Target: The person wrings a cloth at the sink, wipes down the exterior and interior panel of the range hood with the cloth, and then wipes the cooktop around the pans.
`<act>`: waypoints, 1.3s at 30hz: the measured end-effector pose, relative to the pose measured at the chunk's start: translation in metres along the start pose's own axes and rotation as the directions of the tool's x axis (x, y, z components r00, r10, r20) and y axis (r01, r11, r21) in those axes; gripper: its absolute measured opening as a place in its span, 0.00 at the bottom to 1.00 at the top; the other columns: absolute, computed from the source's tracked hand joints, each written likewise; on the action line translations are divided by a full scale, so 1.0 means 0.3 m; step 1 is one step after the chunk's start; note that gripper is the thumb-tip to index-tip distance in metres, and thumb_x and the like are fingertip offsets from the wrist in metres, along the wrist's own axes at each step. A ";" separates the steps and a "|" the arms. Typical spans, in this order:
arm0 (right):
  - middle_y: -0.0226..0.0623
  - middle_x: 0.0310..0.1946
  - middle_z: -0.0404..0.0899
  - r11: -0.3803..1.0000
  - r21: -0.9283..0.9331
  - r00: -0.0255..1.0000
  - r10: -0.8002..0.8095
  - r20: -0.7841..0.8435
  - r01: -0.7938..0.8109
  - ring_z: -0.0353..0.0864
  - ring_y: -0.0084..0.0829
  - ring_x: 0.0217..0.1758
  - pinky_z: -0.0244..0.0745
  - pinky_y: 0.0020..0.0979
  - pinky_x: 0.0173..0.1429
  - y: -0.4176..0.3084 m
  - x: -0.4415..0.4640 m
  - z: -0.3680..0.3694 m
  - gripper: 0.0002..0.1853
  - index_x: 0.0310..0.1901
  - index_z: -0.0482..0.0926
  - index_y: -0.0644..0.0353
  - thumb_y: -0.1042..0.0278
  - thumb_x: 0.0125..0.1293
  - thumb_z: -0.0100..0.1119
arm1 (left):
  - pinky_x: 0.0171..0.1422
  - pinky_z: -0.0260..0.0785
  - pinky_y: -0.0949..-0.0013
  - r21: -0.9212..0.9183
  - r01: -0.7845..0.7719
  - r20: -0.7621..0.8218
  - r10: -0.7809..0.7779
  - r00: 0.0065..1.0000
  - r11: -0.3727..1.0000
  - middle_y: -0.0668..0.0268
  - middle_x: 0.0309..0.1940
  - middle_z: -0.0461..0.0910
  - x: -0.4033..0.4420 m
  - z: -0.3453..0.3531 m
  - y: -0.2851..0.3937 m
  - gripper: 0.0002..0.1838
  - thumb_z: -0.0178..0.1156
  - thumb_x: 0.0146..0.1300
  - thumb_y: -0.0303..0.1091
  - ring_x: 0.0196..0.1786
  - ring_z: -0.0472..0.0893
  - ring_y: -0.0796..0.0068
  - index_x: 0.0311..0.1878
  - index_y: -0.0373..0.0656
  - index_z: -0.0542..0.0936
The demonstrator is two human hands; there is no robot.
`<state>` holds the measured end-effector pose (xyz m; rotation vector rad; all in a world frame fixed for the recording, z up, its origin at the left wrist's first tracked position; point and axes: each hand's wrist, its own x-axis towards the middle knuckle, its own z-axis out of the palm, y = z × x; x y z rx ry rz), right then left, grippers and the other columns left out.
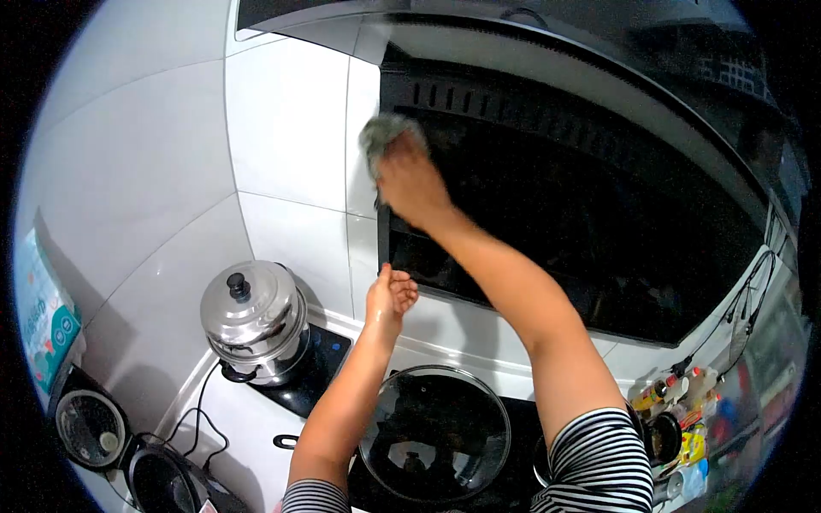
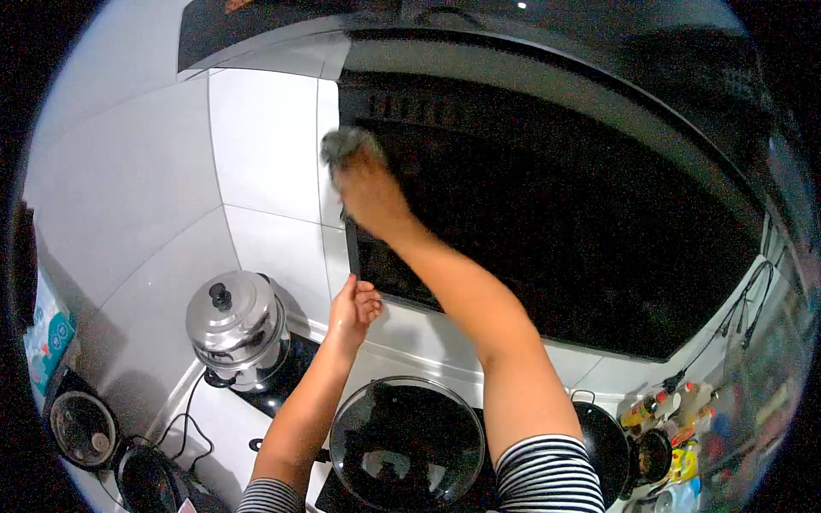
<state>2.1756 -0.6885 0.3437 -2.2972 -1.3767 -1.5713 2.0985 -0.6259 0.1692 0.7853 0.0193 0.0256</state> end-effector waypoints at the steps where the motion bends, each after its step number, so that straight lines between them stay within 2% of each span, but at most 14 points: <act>1: 0.55 0.48 0.70 0.996 -0.009 0.992 -0.085 -0.098 0.085 0.63 0.49 0.58 0.50 0.44 0.67 -0.034 -0.033 0.024 0.20 0.46 0.71 0.70 0.67 0.53 0.51 | 0.31 0.67 0.69 -0.004 -0.013 -0.035 0.013 0.999 1.000 0.62 0.21 0.75 -0.003 -0.024 0.006 0.20 0.42 0.66 0.51 0.23 0.72 0.71 0.31 0.43 0.71; 3: 0.52 0.49 0.69 0.957 0.225 0.973 0.145 0.182 -0.185 0.64 0.45 0.57 0.56 0.38 0.65 -0.083 -0.096 0.106 0.15 0.42 0.73 0.71 0.72 0.54 0.47 | 0.31 0.66 0.71 -0.015 -0.032 -0.066 0.031 0.997 0.999 0.61 0.21 0.74 -0.024 -0.040 0.013 0.22 0.41 0.66 0.51 0.23 0.72 0.71 0.32 0.40 0.70; 8: 0.47 0.55 0.66 0.972 0.234 0.997 -0.003 0.083 -0.017 0.58 0.43 0.63 0.49 0.35 0.68 -0.070 -0.243 0.206 0.20 0.51 0.69 0.68 0.72 0.57 0.43 | 0.29 0.66 0.72 0.028 -0.047 -0.057 0.049 0.997 0.999 0.62 0.20 0.73 -0.020 -0.061 -0.004 0.21 0.41 0.67 0.50 0.22 0.71 0.71 0.31 0.40 0.70; 11: 0.47 0.57 0.64 0.987 0.158 0.961 -0.051 0.270 0.008 0.54 0.45 0.66 0.46 0.38 0.70 -0.056 -0.307 0.047 0.19 0.52 0.69 0.64 0.70 0.59 0.41 | 0.27 0.65 0.72 0.005 -0.039 -0.034 0.039 0.999 0.999 0.62 0.19 0.73 -0.021 -0.032 -0.024 0.21 0.40 0.67 0.50 0.20 0.71 0.71 0.31 0.41 0.70; 15: 0.47 0.55 0.67 0.996 0.049 0.994 -0.072 0.085 0.068 0.59 0.43 0.64 0.48 0.38 0.69 0.020 -0.483 0.027 0.17 0.47 0.74 0.63 0.68 0.58 0.43 | 0.27 0.66 0.72 0.043 -0.018 -0.043 0.020 0.999 0.999 0.63 0.18 0.74 -0.020 0.012 -0.053 0.21 0.40 0.67 0.51 0.19 0.71 0.72 0.30 0.42 0.70; 19: 0.46 0.53 0.70 0.999 -0.002 0.964 0.032 0.263 -0.033 0.62 0.43 0.61 0.47 0.40 0.70 0.099 -0.641 -0.221 0.18 0.48 0.74 0.60 0.60 0.61 0.45 | 0.28 0.66 0.71 0.020 0.006 0.016 -0.006 1.000 1.000 0.64 0.17 0.74 -0.002 0.055 -0.102 0.23 0.39 0.67 0.52 0.20 0.72 0.72 0.28 0.43 0.72; 21: 0.46 0.53 0.70 0.942 -0.077 0.887 0.334 0.318 -0.327 0.62 0.43 0.62 0.46 0.42 0.70 0.149 -0.761 -0.298 0.21 0.49 0.74 0.59 0.53 0.62 0.44 | 0.28 0.66 0.72 0.042 0.013 0.017 -0.014 1.000 0.999 0.64 0.17 0.74 0.008 0.087 -0.125 0.23 0.39 0.67 0.52 0.20 0.72 0.73 0.28 0.44 0.72; 26: 0.47 0.43 0.77 0.749 -0.384 0.802 0.596 0.036 -0.540 0.72 0.46 0.51 0.40 0.54 0.68 0.312 -1.043 -0.495 0.24 0.44 0.77 0.56 0.46 0.60 0.44 | 0.26 0.63 0.71 0.023 0.039 0.107 -0.042 0.993 0.999 0.67 0.18 0.73 0.076 0.184 -0.209 0.21 0.40 0.66 0.53 0.21 0.70 0.74 0.32 0.45 0.72; 27: 0.45 0.49 0.73 0.637 -0.440 0.652 0.745 0.141 -0.633 0.63 0.47 0.59 0.45 0.52 0.67 0.313 -1.038 -0.595 0.22 0.43 0.78 0.58 0.49 0.56 0.49 | 0.27 0.63 0.72 0.053 0.029 0.107 -0.035 0.994 0.998 0.68 0.19 0.74 0.073 0.220 -0.218 0.21 0.40 0.65 0.54 0.22 0.71 0.75 0.34 0.46 0.72; 30: 0.50 0.54 0.67 0.362 -0.330 0.433 0.885 -0.173 -0.872 0.60 0.51 0.60 0.42 0.51 0.68 0.424 -1.179 -0.701 0.25 0.49 0.72 0.61 0.55 0.51 0.55 | 0.28 0.64 0.72 0.061 -0.078 0.049 0.075 0.996 0.995 0.68 0.22 0.74 0.081 0.308 -0.263 0.22 0.41 0.65 0.55 0.24 0.71 0.75 0.36 0.45 0.72; 32: 0.56 0.61 0.55 0.266 -0.398 0.458 0.709 -0.537 -0.878 0.50 0.56 0.65 0.40 0.47 0.70 0.530 -1.287 -0.764 0.33 0.60 0.60 0.66 0.61 0.51 0.55 | 0.30 0.65 0.72 0.044 -0.117 0.026 0.116 0.993 0.992 0.66 0.25 0.74 0.088 0.363 -0.296 0.23 0.41 0.64 0.56 0.26 0.72 0.75 0.39 0.44 0.71; 35: 0.55 0.62 0.55 0.263 -0.112 0.266 0.676 -0.687 -0.958 0.49 0.54 0.66 0.39 0.42 0.71 0.665 -1.429 -0.897 0.35 0.63 0.55 0.68 0.73 0.50 0.51 | 0.32 0.67 0.71 0.016 -0.141 -0.038 0.141 0.989 0.990 0.61 0.28 0.73 0.099 0.412 -0.336 0.24 0.44 0.63 0.57 0.26 0.71 0.73 0.43 0.42 0.69; 38: 0.49 0.65 0.51 0.296 -0.241 0.359 0.458 -0.813 -0.924 0.48 0.46 0.69 0.40 0.38 0.71 0.777 -1.558 -1.001 0.31 0.64 0.52 0.68 0.75 0.57 0.46 | 0.33 0.67 0.70 0.020 -0.130 -0.065 0.131 0.989 0.991 0.61 0.31 0.73 0.112 0.440 -0.354 0.24 0.47 0.63 0.54 0.28 0.72 0.71 0.49 0.42 0.65; 39: 0.50 0.66 0.50 0.528 0.094 0.208 0.484 -0.850 -0.844 0.47 0.45 0.69 0.41 0.39 0.71 0.855 -1.646 -0.993 0.31 0.64 0.51 0.69 0.73 0.59 0.46 | 0.32 0.67 0.70 0.036 -0.187 -0.091 0.189 0.978 0.982 0.60 0.31 0.73 0.121 0.449 -0.365 0.23 0.47 0.63 0.53 0.29 0.72 0.71 0.50 0.43 0.65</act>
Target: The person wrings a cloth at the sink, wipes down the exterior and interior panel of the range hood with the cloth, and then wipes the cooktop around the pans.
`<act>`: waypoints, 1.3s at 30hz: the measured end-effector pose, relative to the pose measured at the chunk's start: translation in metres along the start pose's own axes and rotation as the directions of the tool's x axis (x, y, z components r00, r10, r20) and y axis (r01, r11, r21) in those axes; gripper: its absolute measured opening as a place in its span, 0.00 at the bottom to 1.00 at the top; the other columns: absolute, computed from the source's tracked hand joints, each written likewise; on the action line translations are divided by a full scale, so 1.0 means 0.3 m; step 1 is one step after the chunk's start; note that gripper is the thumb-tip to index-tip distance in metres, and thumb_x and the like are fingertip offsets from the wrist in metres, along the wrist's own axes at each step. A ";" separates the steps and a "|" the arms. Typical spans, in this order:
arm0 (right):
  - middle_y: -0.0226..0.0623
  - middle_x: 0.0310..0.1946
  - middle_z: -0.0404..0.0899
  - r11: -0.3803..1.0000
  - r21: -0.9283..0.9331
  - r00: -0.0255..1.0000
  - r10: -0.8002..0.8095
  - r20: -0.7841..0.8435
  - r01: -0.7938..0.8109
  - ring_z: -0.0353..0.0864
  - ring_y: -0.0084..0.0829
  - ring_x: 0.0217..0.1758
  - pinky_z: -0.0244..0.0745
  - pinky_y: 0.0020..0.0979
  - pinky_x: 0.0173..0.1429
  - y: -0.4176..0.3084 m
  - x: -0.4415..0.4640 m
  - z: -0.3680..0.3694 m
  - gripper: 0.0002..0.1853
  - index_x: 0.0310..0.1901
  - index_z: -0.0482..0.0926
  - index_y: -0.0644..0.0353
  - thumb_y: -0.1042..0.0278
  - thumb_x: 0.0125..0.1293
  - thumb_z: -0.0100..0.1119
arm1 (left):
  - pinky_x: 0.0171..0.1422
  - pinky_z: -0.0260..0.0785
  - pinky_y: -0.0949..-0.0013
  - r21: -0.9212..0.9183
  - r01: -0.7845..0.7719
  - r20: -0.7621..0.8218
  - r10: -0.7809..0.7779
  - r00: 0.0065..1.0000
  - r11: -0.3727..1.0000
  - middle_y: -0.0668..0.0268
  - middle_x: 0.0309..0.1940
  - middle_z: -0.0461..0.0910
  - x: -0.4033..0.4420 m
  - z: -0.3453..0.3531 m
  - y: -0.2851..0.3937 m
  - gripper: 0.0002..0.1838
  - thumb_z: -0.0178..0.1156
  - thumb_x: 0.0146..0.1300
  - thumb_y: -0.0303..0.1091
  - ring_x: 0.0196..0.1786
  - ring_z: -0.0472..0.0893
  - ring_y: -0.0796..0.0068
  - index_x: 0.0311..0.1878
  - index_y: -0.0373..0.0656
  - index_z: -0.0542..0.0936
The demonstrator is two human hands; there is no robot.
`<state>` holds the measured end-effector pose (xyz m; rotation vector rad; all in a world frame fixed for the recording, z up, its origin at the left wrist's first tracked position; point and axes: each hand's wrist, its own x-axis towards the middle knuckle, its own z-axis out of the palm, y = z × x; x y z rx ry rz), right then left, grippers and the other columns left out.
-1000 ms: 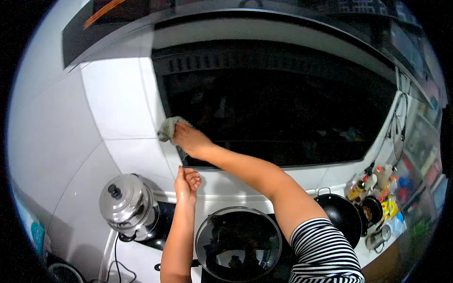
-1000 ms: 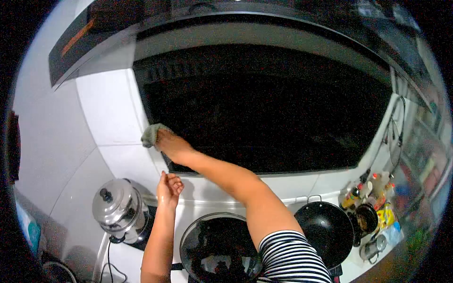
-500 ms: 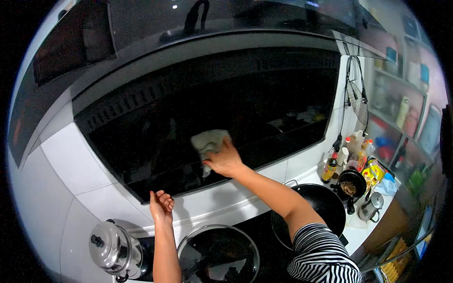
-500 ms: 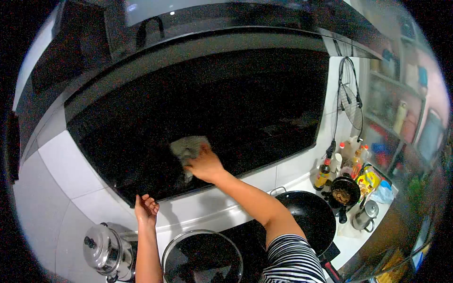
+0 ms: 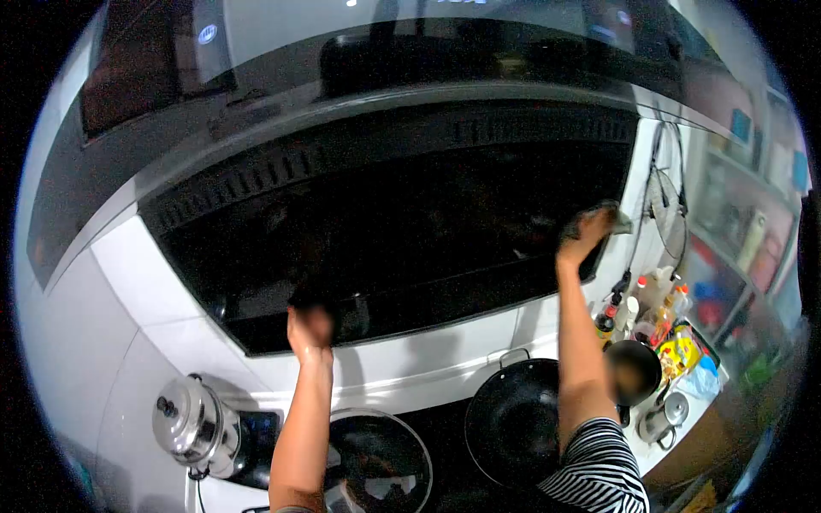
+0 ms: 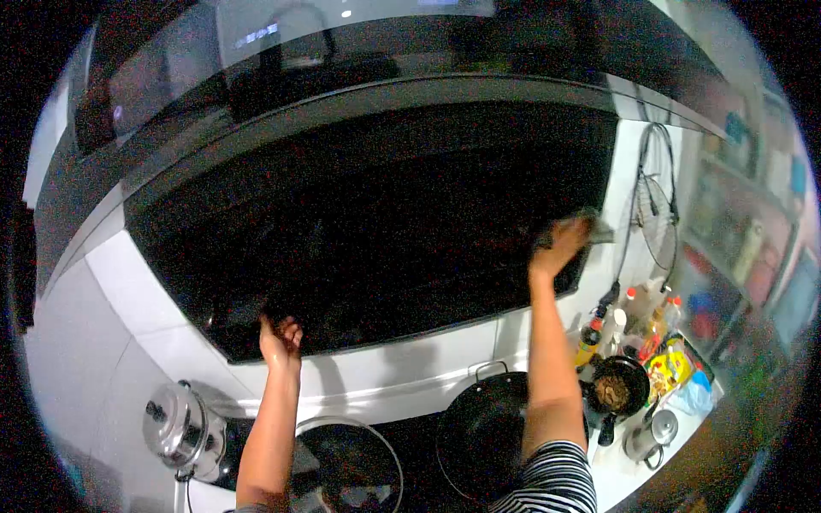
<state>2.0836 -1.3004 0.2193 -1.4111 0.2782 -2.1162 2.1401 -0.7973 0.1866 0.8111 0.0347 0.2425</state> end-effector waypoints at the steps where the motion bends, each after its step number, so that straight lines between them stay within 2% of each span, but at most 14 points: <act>1: 0.52 0.63 0.54 0.999 -0.025 0.999 -0.027 -0.022 0.027 0.50 0.47 0.68 0.41 0.41 0.71 0.000 0.040 -0.010 0.30 0.63 0.53 0.71 0.68 0.60 0.46 | 0.32 0.67 0.70 0.012 -0.058 -0.025 0.058 0.998 0.998 0.60 0.31 0.73 0.003 0.010 -0.012 0.22 0.47 0.64 0.52 0.29 0.71 0.71 0.50 0.44 0.65; 3: 0.55 0.60 0.59 0.948 -0.270 0.983 -0.183 -0.019 0.171 0.53 0.49 0.66 0.41 0.43 0.70 0.058 0.118 -0.036 0.31 0.61 0.55 0.73 0.61 0.62 0.46 | 0.32 0.67 0.70 -0.019 -0.026 0.018 0.026 1.000 0.999 0.61 0.31 0.73 -0.015 0.020 0.000 0.17 0.45 0.66 0.48 0.28 0.71 0.71 0.48 0.45 0.65; 4: 0.55 0.61 0.59 0.987 -0.130 0.993 -0.105 -0.057 0.097 0.53 0.50 0.66 0.42 0.43 0.70 0.245 0.141 -0.009 0.31 0.61 0.55 0.73 0.58 0.63 0.45 | 0.31 0.67 0.70 -0.013 -0.018 -0.011 0.018 1.000 1.000 0.61 0.31 0.73 -0.026 0.030 0.010 0.17 0.45 0.66 0.47 0.27 0.71 0.71 0.47 0.44 0.66; 6: 0.56 0.61 0.58 0.986 -0.167 0.998 -0.004 0.065 0.015 0.54 0.51 0.65 0.41 0.44 0.70 0.188 0.188 -0.031 0.31 0.61 0.55 0.73 0.57 0.63 0.43 | 0.27 0.67 0.71 -0.019 -0.010 0.027 0.010 1.000 1.000 0.61 0.29 0.73 -0.029 0.021 0.027 0.16 0.46 0.66 0.46 0.25 0.71 0.73 0.44 0.43 0.67; 10: 0.58 0.62 0.55 0.914 -0.324 0.969 -0.241 0.047 0.243 0.50 0.55 0.66 0.40 0.49 0.68 -0.064 0.160 0.022 0.33 0.62 0.54 0.72 0.53 0.64 0.41 | 0.27 0.67 0.71 -0.013 0.036 0.119 -0.034 0.992 0.999 0.62 0.30 0.73 -0.003 -0.016 0.026 0.16 0.49 0.64 0.47 0.23 0.71 0.75 0.45 0.45 0.67; 12: 0.58 0.62 0.55 0.931 -0.168 0.946 -0.315 0.074 0.324 0.49 0.56 0.66 0.39 0.49 0.68 -0.266 0.101 0.071 0.33 0.62 0.53 0.71 0.53 0.64 0.40 | 0.27 0.67 0.71 -0.004 0.050 0.091 -0.050 0.995 0.999 0.63 0.31 0.73 -0.013 -0.009 0.041 0.16 0.51 0.63 0.47 0.24 0.71 0.75 0.45 0.45 0.67; 16: 0.56 0.62 0.54 0.876 -0.199 0.879 -0.373 0.297 0.439 0.51 0.54 0.65 0.38 0.49 0.68 -0.477 -0.062 0.181 0.31 0.62 0.53 0.70 0.56 0.64 0.39 | 0.26 0.66 0.74 0.007 0.058 0.084 -0.058 0.995 0.998 0.65 0.28 0.74 -0.007 -0.025 0.046 0.15 0.55 0.61 0.47 0.23 0.72 0.77 0.39 0.45 0.70; 19: 0.56 0.60 0.56 0.822 -0.228 0.793 -0.370 0.483 0.522 0.52 0.54 0.64 0.37 0.52 0.67 -0.767 -0.205 0.266 0.32 0.62 0.54 0.68 0.57 0.61 0.48 | 0.25 0.65 0.76 0.017 0.100 0.058 -0.101 0.993 0.995 0.66 0.24 0.74 -0.002 -0.048 0.052 0.15 0.56 0.60 0.47 0.22 0.71 0.78 0.34 0.44 0.72; 22: 0.53 0.52 0.64 0.822 -0.060 0.700 -0.442 0.561 0.567 0.60 0.58 0.56 0.44 0.61 0.63 -1.024 -0.352 0.347 0.37 0.60 0.60 0.63 0.54 0.51 0.60 | 0.24 0.65 0.75 0.024 0.121 0.118 -0.123 0.985 0.992 0.65 0.24 0.75 -0.008 -0.110 0.070 0.15 0.55 0.61 0.46 0.22 0.72 0.77 0.38 0.42 0.72; 25: 0.48 0.49 0.68 0.783 0.129 0.584 -0.552 0.595 0.608 0.63 0.52 0.56 0.49 0.58 0.62 -1.246 -0.467 0.430 0.33 0.57 0.65 0.60 0.53 0.51 0.60 | 0.26 0.64 0.76 0.030 0.102 0.135 -0.105 0.985 0.994 0.65 0.24 0.76 -0.012 -0.176 0.109 0.16 0.46 0.66 0.44 0.23 0.72 0.76 0.41 0.39 0.72; 30: 0.45 0.49 0.70 0.654 0.515 0.369 -0.748 0.552 0.555 0.63 0.45 0.58 0.42 0.49 0.69 -1.495 -0.738 0.571 0.33 0.56 0.66 0.61 0.48 0.53 0.57 | 0.27 0.64 0.74 -0.011 0.095 0.053 -0.094 0.994 0.995 0.65 0.23 0.76 -0.024 -0.288 0.190 0.14 0.45 0.66 0.41 0.22 0.73 0.76 0.41 0.39 0.72; 33: 0.48 0.55 0.66 0.606 0.625 0.147 -0.765 0.627 0.493 0.59 0.43 0.63 0.42 0.42 0.70 -1.585 -0.896 0.601 0.32 0.57 0.65 0.62 0.52 0.53 0.58 | 0.27 0.63 0.76 0.034 0.019 -0.062 -0.017 0.998 0.999 0.65 0.22 0.75 -0.049 -0.325 0.250 0.13 0.43 0.65 0.39 0.21 0.72 0.77 0.39 0.39 0.72; 37: 0.43 0.60 0.62 0.443 0.735 0.036 -0.867 0.497 0.513 0.55 0.38 0.66 0.44 0.35 0.71 -1.554 -1.019 0.599 0.25 0.57 0.65 0.62 0.68 0.56 0.50 | 0.26 0.61 0.77 0.000 -0.110 -0.086 0.110 0.990 0.994 0.66 0.19 0.74 -0.048 -0.411 0.293 0.13 0.44 0.64 0.38 0.21 0.70 0.78 0.36 0.38 0.73; 39: 0.43 0.58 0.64 0.376 0.854 0.045 -0.921 0.387 0.359 0.57 0.39 0.65 0.47 0.35 0.70 -1.447 -1.075 0.595 0.22 0.55 0.66 0.62 0.70 0.57 0.44 | 0.26 0.61 0.78 -0.022 -0.104 -0.107 0.101 0.989 0.994 0.67 0.19 0.73 -0.043 -0.431 0.294 0.12 0.44 0.64 0.38 0.20 0.70 0.78 0.36 0.39 0.72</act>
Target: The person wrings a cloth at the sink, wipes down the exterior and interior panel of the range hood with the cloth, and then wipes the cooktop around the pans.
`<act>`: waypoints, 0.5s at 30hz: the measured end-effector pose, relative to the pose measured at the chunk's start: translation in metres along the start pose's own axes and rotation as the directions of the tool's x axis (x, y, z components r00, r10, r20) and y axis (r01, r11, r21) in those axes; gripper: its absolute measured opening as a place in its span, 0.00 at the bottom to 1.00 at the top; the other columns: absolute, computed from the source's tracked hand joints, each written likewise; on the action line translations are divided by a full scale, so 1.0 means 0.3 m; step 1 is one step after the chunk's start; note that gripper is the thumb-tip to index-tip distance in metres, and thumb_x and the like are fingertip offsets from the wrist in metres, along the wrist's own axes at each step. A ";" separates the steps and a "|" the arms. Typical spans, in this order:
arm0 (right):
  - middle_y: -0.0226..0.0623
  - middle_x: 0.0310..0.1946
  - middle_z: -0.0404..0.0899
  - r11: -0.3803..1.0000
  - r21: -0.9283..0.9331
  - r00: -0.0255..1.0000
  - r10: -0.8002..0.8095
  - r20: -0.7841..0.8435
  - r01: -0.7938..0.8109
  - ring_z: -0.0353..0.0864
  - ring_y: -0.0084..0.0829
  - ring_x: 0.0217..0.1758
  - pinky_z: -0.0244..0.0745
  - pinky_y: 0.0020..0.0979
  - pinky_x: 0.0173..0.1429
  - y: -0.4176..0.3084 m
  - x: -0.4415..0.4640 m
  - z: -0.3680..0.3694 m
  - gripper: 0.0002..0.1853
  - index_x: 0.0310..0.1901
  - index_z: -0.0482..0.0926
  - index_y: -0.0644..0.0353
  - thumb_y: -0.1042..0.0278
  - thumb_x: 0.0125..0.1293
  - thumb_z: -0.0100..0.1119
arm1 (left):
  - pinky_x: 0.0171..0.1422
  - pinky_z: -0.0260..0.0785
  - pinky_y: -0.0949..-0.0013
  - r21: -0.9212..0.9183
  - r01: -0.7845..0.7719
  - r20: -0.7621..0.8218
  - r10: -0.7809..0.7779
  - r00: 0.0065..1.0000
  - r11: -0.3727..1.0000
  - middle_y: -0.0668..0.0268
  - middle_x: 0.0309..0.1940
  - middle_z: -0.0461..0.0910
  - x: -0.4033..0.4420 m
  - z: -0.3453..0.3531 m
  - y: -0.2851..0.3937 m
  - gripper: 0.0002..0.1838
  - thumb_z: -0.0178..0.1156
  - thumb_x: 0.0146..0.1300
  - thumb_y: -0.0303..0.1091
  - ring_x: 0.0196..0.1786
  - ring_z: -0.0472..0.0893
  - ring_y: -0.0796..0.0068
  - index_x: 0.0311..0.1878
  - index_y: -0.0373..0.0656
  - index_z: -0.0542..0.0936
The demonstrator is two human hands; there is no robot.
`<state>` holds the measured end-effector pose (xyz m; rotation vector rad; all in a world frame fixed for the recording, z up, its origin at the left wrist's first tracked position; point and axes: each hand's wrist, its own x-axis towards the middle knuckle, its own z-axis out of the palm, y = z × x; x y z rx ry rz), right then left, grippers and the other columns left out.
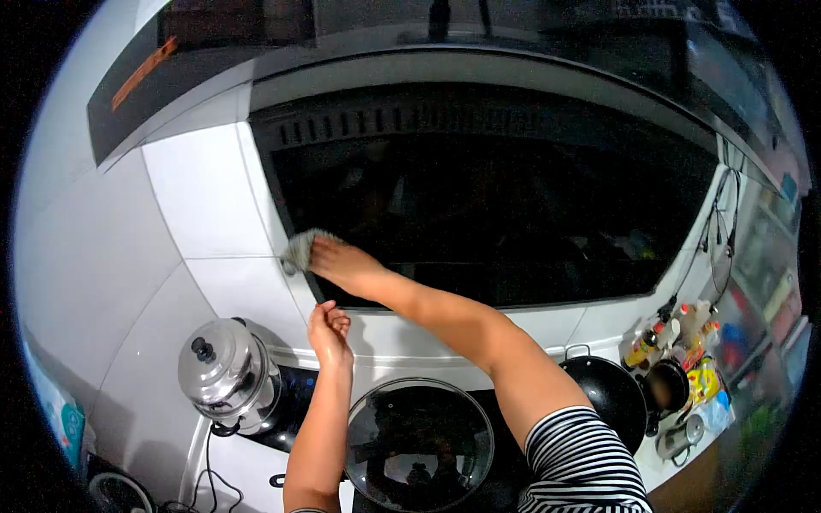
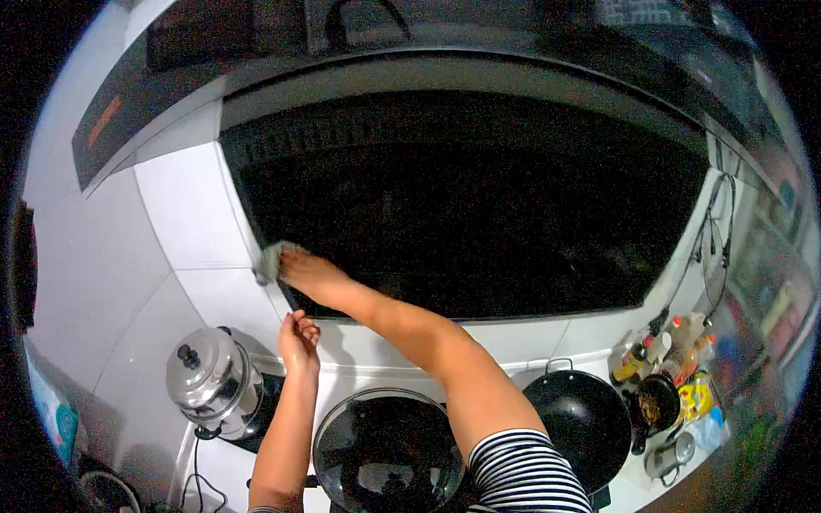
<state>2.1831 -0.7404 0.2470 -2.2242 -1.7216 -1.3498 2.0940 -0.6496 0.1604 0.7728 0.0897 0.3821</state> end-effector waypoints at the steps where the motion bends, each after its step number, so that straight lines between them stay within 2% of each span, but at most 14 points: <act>1: 0.44 0.57 0.65 0.999 -0.029 1.000 -0.015 0.013 0.015 0.58 0.40 0.65 0.49 0.35 0.70 -0.007 -0.044 -0.039 0.21 0.54 0.67 0.63 0.71 0.57 0.44 | 0.26 0.61 0.78 0.016 0.008 -0.018 -0.007 1.000 1.000 0.67 0.19 0.73 -0.010 0.007 0.005 0.12 0.44 0.64 0.38 0.20 0.70 0.78 0.36 0.40 0.72; 2: 0.44 0.56 0.66 0.997 -0.065 0.999 -0.028 0.029 0.030 0.59 0.41 0.64 0.50 0.36 0.69 -0.012 -0.091 -0.082 0.20 0.52 0.68 0.64 0.71 0.57 0.43 | 0.26 0.61 0.78 0.028 0.016 -0.030 -0.016 0.999 0.999 0.67 0.19 0.73 -0.016 0.020 0.006 0.12 0.43 0.64 0.38 0.20 0.70 0.79 0.36 0.40 0.72; 3: 0.46 0.54 0.67 0.998 0.061 1.000 0.005 -0.015 -0.004 0.61 0.42 0.62 0.53 0.37 0.68 -0.001 -0.157 -0.065 0.18 0.49 0.69 0.65 0.72 0.57 0.42 | 0.26 0.61 0.78 0.038 0.006 0.002 -0.006 1.000 0.999 0.68 0.19 0.73 -0.006 0.018 -0.010 0.13 0.44 0.65 0.39 0.20 0.69 0.79 0.36 0.40 0.72; 4: 0.46 0.55 0.66 1.000 0.016 0.999 0.025 -0.022 -0.025 0.60 0.43 0.63 0.51 0.36 0.69 0.000 -0.202 -0.106 0.18 0.49 0.69 0.65 0.71 0.57 0.43 | 0.26 0.62 0.78 0.021 0.021 0.028 -0.022 0.999 1.000 0.68 0.19 0.73 -0.013 0.040 -0.016 0.13 0.44 0.65 0.40 0.20 0.69 0.79 0.36 0.41 0.72; 6: 0.45 0.54 0.66 0.999 -0.017 0.998 0.043 0.035 -0.043 0.61 0.41 0.62 0.54 0.36 0.68 0.010 -0.317 -0.221 0.18 0.50 0.68 0.65 0.71 0.56 0.43 | 0.27 0.62 0.78 0.048 0.035 0.069 -0.038 0.997 0.998 0.69 0.20 0.73 -0.035 0.098 -0.025 0.14 0.44 0.66 0.41 0.21 0.69 0.80 0.36 0.40 0.72; 7: 0.45 0.54 0.66 0.998 -0.033 0.997 0.060 0.038 -0.058 0.61 0.41 0.62 0.54 0.36 0.68 0.014 -0.389 -0.274 0.18 0.50 0.68 0.65 0.71 0.56 0.43 | 0.28 0.64 0.78 0.036 0.028 0.125 -0.032 0.992 0.999 0.68 0.22 0.74 -0.045 0.121 -0.036 0.12 0.45 0.66 0.39 0.22 0.70 0.80 0.39 0.40 0.72; 8: 0.45 0.53 0.67 0.987 -0.101 0.989 0.130 0.075 -0.122 0.63 0.40 0.61 0.56 0.36 0.67 0.015 -0.470 -0.327 0.18 0.49 0.68 0.65 0.71 0.56 0.43 | 0.28 0.64 0.78 0.038 0.041 0.141 -0.046 0.989 0.998 0.68 0.22 0.74 -0.054 0.151 -0.049 0.12 0.45 0.66 0.39 0.22 0.70 0.80 0.39 0.40 0.72; 10: 0.43 0.51 0.69 0.939 -0.269 0.963 0.248 0.103 -0.213 0.65 0.38 0.59 0.59 0.35 0.65 0.013 -0.647 -0.433 0.18 0.49 0.69 0.64 0.72 0.54 0.44 | 0.30 0.65 0.78 0.065 -0.004 0.107 -0.002 0.994 0.998 0.65 0.25 0.74 -0.090 0.241 -0.066 0.13 0.47 0.65 0.38 0.23 0.72 0.79 0.46 0.40 0.70; 11: 0.43 0.49 0.70 0.900 -0.362 0.951 0.293 0.096 -0.241 0.67 0.38 0.58 0.61 0.35 0.64 0.014 -0.743 -0.478 0.18 0.48 0.69 0.63 0.72 0.54 0.45 | 0.33 0.67 0.76 0.086 0.020 0.100 -0.028 0.995 0.996 0.64 0.28 0.75 -0.078 0.263 -0.092 0.16 0.48 0.64 0.38 0.26 0.73 0.77 0.51 0.40 0.67; 13: 0.45 0.48 0.71 0.847 -0.368 0.907 0.421 0.023 -0.384 0.68 0.40 0.56 0.61 0.40 0.63 0.019 -0.914 -0.571 0.15 0.44 0.72 0.63 0.73 0.52 0.47 | 0.34 0.67 0.75 0.095 0.064 0.101 -0.074 0.992 0.993 0.63 0.30 0.75 -0.102 0.344 -0.114 0.17 0.48 0.64 0.38 0.27 0.74 0.76 0.52 0.40 0.67; 15: 0.48 0.49 0.70 0.702 -0.468 0.830 0.539 -0.144 -0.537 0.67 0.45 0.57 0.59 0.43 0.64 0.016 -1.043 -0.661 0.15 0.44 0.72 0.63 0.74 0.53 0.46 | 0.38 0.68 0.72 0.121 0.128 0.127 -0.144 0.981 0.984 0.62 0.35 0.76 -0.104 0.389 -0.149 0.19 0.48 0.64 0.41 0.32 0.74 0.75 0.54 0.39 0.65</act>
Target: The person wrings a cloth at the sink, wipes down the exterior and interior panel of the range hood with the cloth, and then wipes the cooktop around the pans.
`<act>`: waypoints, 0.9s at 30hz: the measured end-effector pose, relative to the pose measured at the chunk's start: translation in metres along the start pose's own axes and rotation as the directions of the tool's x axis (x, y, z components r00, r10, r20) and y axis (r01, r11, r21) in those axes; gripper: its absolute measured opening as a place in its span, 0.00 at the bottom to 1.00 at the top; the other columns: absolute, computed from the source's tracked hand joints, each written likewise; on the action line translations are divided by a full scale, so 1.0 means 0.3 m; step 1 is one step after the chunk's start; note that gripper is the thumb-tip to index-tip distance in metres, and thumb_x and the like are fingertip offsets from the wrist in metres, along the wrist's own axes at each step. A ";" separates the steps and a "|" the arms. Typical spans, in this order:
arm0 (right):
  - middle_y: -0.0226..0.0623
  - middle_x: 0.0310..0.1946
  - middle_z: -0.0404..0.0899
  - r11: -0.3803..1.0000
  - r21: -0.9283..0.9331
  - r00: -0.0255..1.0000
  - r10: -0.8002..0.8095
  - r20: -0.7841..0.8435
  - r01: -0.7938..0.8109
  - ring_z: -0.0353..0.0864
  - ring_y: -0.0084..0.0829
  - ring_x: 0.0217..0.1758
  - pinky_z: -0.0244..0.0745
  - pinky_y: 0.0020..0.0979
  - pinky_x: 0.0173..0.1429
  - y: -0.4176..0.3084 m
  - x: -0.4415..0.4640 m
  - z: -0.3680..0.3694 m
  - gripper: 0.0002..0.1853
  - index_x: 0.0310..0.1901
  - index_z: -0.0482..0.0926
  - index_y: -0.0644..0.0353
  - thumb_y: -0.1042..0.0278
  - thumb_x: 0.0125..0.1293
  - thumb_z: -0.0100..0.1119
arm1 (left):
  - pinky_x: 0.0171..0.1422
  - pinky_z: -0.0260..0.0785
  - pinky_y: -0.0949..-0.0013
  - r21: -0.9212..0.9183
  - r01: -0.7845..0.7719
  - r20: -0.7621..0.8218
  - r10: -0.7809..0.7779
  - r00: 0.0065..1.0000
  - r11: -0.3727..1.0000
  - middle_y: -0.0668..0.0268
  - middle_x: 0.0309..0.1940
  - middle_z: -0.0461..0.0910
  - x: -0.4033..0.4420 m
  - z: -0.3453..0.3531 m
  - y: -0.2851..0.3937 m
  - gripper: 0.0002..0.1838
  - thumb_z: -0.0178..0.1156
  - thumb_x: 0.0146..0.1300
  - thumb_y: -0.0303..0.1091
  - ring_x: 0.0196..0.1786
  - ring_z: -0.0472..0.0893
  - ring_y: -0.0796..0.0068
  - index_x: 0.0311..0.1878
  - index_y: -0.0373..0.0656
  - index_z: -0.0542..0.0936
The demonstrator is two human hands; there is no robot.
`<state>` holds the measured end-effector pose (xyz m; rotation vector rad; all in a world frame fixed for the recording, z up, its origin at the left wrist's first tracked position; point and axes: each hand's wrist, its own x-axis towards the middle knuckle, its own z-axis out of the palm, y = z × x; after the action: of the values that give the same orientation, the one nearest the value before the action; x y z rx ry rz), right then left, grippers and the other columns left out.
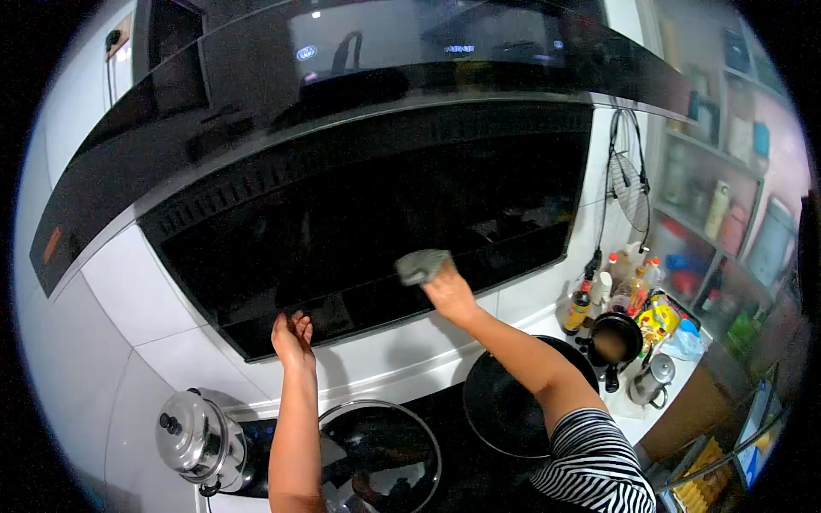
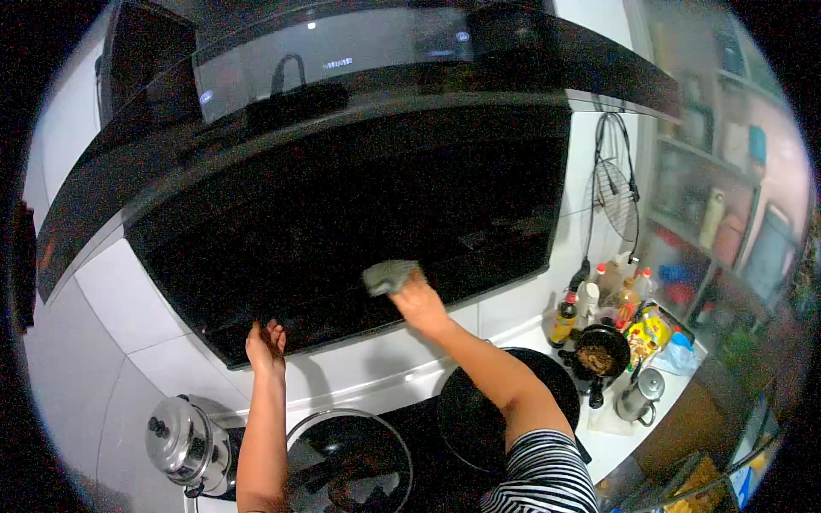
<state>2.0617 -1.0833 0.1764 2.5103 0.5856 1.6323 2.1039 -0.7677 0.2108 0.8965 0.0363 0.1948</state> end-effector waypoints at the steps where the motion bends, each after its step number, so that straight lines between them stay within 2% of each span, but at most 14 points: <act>1: 0.50 0.50 0.69 0.994 -0.067 0.995 0.089 -0.041 -0.091 0.66 0.47 0.57 0.58 0.43 0.64 0.056 -0.043 -0.016 0.15 0.45 0.72 0.63 0.74 0.54 0.46 | 0.38 0.68 0.72 -0.001 0.007 0.010 -0.007 1.000 1.000 0.62 0.35 0.76 0.004 0.020 -0.018 0.19 0.48 0.64 0.41 0.32 0.74 0.75 0.54 0.39 0.65; 3: 0.59 0.51 0.65 0.948 -0.064 0.950 0.306 -0.067 -0.310 0.64 0.53 0.55 0.59 0.49 0.60 0.161 -0.098 -0.057 0.19 0.48 0.70 0.68 0.78 0.52 0.46 | 0.36 0.68 0.73 0.036 0.022 0.018 -0.022 1.000 0.999 0.61 0.36 0.76 0.003 0.066 -0.048 0.19 0.48 0.65 0.43 0.32 0.75 0.75 0.53 0.39 0.66; 5: 0.63 0.56 0.59 0.839 -0.041 0.834 0.532 -0.146 -0.543 0.58 0.59 0.59 0.53 0.45 0.64 0.251 -0.124 -0.102 0.31 0.59 0.56 0.75 0.86 0.48 0.42 | 0.34 0.69 0.75 0.051 0.014 0.025 -0.015 1.000 0.999 0.62 0.35 0.76 0.006 0.097 -0.076 0.18 0.47 0.65 0.44 0.31 0.75 0.75 0.50 0.40 0.67; 10: 0.63 0.63 0.46 0.676 0.019 0.619 0.685 -0.385 -0.736 0.45 0.56 0.67 0.35 0.42 0.72 0.513 -0.142 -0.166 0.37 0.62 0.47 0.77 0.88 0.44 0.37 | 0.32 0.69 0.75 0.088 0.052 -0.014 -0.051 0.999 0.995 0.64 0.33 0.77 -0.013 0.143 -0.106 0.14 0.47 0.65 0.42 0.30 0.76 0.76 0.46 0.42 0.69; 12: 0.64 0.62 0.48 0.537 -0.042 0.519 0.789 -0.328 -0.843 0.45 0.55 0.67 0.37 0.42 0.71 0.639 -0.174 -0.185 0.36 0.61 0.48 0.80 0.81 0.47 0.41 | 0.31 0.68 0.75 0.098 0.057 -0.028 -0.054 0.998 0.994 0.63 0.33 0.77 -0.011 0.149 -0.114 0.13 0.47 0.65 0.41 0.30 0.76 0.75 0.45 0.43 0.69; 13: 0.65 0.62 0.49 0.556 0.015 0.516 0.780 -0.354 -0.831 0.47 0.57 0.66 0.38 0.42 0.71 0.727 -0.215 -0.176 0.36 0.61 0.48 0.80 0.80 0.46 0.43 | 0.31 0.68 0.75 0.106 0.068 -0.045 -0.064 0.997 0.992 0.63 0.33 0.77 -0.006 0.143 -0.120 0.13 0.46 0.65 0.41 0.30 0.76 0.75 0.45 0.43 0.69; 14: 0.65 0.62 0.49 0.477 -0.128 0.494 0.843 -0.214 -0.869 0.47 0.57 0.66 0.38 0.43 0.71 0.715 -0.190 -0.266 0.37 0.60 0.49 0.81 0.80 0.44 0.45 | 0.30 0.68 0.74 0.107 0.070 -0.036 -0.066 0.997 0.992 0.63 0.33 0.78 0.008 0.134 -0.126 0.12 0.46 0.65 0.41 0.30 0.76 0.75 0.44 0.43 0.69; 15: 0.65 0.62 0.49 0.423 0.062 0.401 0.890 -0.216 -0.904 0.47 0.57 0.66 0.39 0.42 0.71 0.789 -0.233 -0.255 0.37 0.60 0.49 0.81 0.79 0.45 0.45 | 0.31 0.68 0.74 0.081 0.056 -0.040 -0.052 0.998 0.995 0.62 0.33 0.78 -0.006 0.138 -0.124 0.12 0.46 0.65 0.41 0.30 0.76 0.75 0.44 0.43 0.69; 19: 0.64 0.58 0.58 0.342 0.289 0.251 0.917 -0.309 -0.894 0.57 0.52 0.64 0.47 0.36 0.69 0.842 -0.269 -0.306 0.33 0.59 0.55 0.78 0.81 0.46 0.42 | 0.31 0.69 0.73 0.058 0.090 -0.010 -0.090 0.996 0.994 0.59 0.38 0.78 0.008 0.145 -0.123 0.14 0.47 0.65 0.41 0.33 0.77 0.72 0.47 0.42 0.69; 21: 0.58 0.56 0.63 0.253 0.579 0.085 0.950 -0.301 -0.775 0.63 0.48 0.60 0.52 0.34 0.66 0.758 -0.245 -0.338 0.31 0.59 0.58 0.74 0.82 0.47 0.40 | 0.32 0.69 0.73 0.026 0.114 0.039 -0.115 0.993 0.993 0.60 0.38 0.78 0.029 0.125 -0.131 0.14 0.48 0.65 0.41 0.34 0.77 0.72 0.47 0.42 0.70; 23: 0.44 0.44 0.72 0.047 0.812 0.012 0.999 -0.049 -0.581 0.73 0.36 0.43 0.69 0.30 0.50 0.694 -0.266 -0.356 0.26 0.55 0.64 0.69 0.83 0.50 0.39 | 0.34 0.68 0.75 0.022 0.106 0.031 -0.107 0.994 0.994 0.64 0.36 0.79 0.015 0.127 -0.134 0.12 0.49 0.65 0.41 0.35 0.78 0.75 0.45 0.44 0.71; 25: 0.39 0.37 0.73 -0.122 0.943 0.084 0.984 0.155 -0.308 0.73 0.30 0.35 0.72 0.28 0.39 0.624 -0.304 -0.345 0.20 0.50 0.67 0.66 0.82 0.54 0.39 | 0.31 0.72 0.73 -0.006 0.067 0.061 -0.066 0.996 0.998 0.64 0.36 0.78 0.027 0.114 -0.155 0.13 0.48 0.65 0.42 0.37 0.77 0.70 0.46 0.43 0.71; 26: 0.39 0.37 0.73 -0.124 0.942 0.095 0.982 0.161 -0.313 0.73 0.30 0.35 0.72 0.28 0.39 0.591 -0.326 -0.339 0.20 0.50 0.67 0.66 0.82 0.54 0.39 | 0.31 0.72 0.73 -0.066 0.064 0.057 -0.060 0.997 0.996 0.63 0.35 0.78 0.021 0.114 -0.164 0.13 0.50 0.64 0.40 0.36 0.78 0.70 0.46 0.43 0.70; 27: 0.37 0.35 0.72 -0.233 0.918 0.092 0.957 0.275 -0.320 0.72 0.29 0.34 0.72 0.29 0.37 0.566 -0.352 -0.325 0.16 0.47 0.68 0.64 0.80 0.56 0.39 | 0.31 0.72 0.73 -0.074 0.062 0.050 -0.059 0.997 0.995 0.63 0.35 0.78 0.011 0.113 -0.165 0.13 0.50 0.64 0.40 0.36 0.78 0.70 0.46 0.43 0.70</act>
<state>1.9821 -1.2911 0.1742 3.1796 -0.7885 3.6594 2.1185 -0.8234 0.1935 0.8236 0.0116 0.1176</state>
